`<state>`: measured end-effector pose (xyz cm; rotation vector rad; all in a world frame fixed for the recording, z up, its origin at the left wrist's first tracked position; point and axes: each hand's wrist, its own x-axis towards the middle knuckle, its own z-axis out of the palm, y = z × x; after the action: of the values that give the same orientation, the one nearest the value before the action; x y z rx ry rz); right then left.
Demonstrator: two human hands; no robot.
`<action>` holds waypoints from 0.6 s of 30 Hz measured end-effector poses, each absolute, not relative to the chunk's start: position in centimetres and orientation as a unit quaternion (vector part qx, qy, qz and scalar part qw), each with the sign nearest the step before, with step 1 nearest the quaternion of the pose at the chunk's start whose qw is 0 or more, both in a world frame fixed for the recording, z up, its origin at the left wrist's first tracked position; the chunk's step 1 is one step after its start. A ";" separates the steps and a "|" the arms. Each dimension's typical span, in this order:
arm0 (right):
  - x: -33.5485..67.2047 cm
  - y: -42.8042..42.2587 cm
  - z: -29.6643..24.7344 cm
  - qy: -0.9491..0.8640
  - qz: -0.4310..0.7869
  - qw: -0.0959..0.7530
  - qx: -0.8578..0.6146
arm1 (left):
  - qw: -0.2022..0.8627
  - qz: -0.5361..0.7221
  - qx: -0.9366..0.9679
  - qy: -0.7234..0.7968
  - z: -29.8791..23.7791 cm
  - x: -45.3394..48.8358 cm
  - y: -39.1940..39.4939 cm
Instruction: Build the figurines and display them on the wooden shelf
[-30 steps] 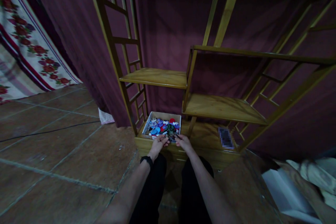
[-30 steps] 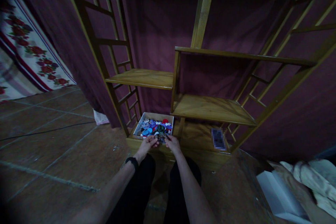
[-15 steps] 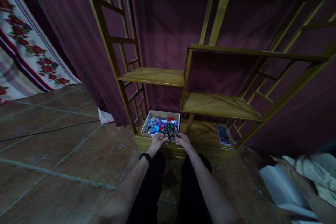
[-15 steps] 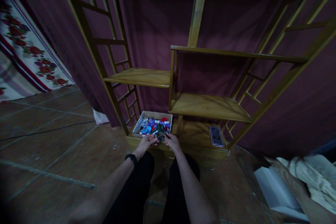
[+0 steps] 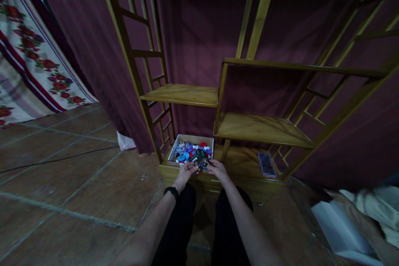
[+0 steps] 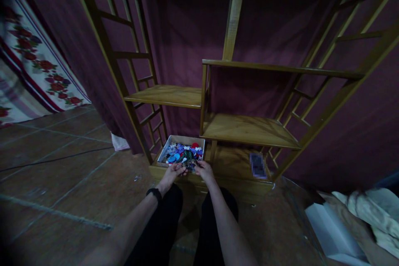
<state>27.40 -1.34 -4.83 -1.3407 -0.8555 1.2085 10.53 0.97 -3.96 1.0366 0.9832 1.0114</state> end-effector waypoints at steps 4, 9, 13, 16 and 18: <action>27.2 -1.2 -4.7 -0.348 0.511 0.542 -0.569 | 0.643 0.442 0.458 0.426 -4.0 10.5 1.1; 27.1 -1.2 -4.6 -0.331 0.516 0.548 -0.569 | 0.638 0.437 0.473 0.422 -3.9 10.5 1.1; 27.2 -1.1 -4.6 -0.321 0.519 0.558 -0.562 | 0.631 0.436 0.481 0.424 -3.7 10.5 1.1; 27.3 -1.2 -4.3 -0.313 0.526 0.563 -0.555 | 0.631 0.436 0.492 0.412 -3.6 10.4 1.1; 27.3 -1.3 -3.9 -0.308 0.533 0.567 -0.547 | 0.633 0.435 0.496 0.404 -3.6 10.4 1.1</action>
<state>27.30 -1.30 -3.90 -1.2864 -0.7230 1.2539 10.38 1.11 -3.59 1.1344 0.9251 0.9958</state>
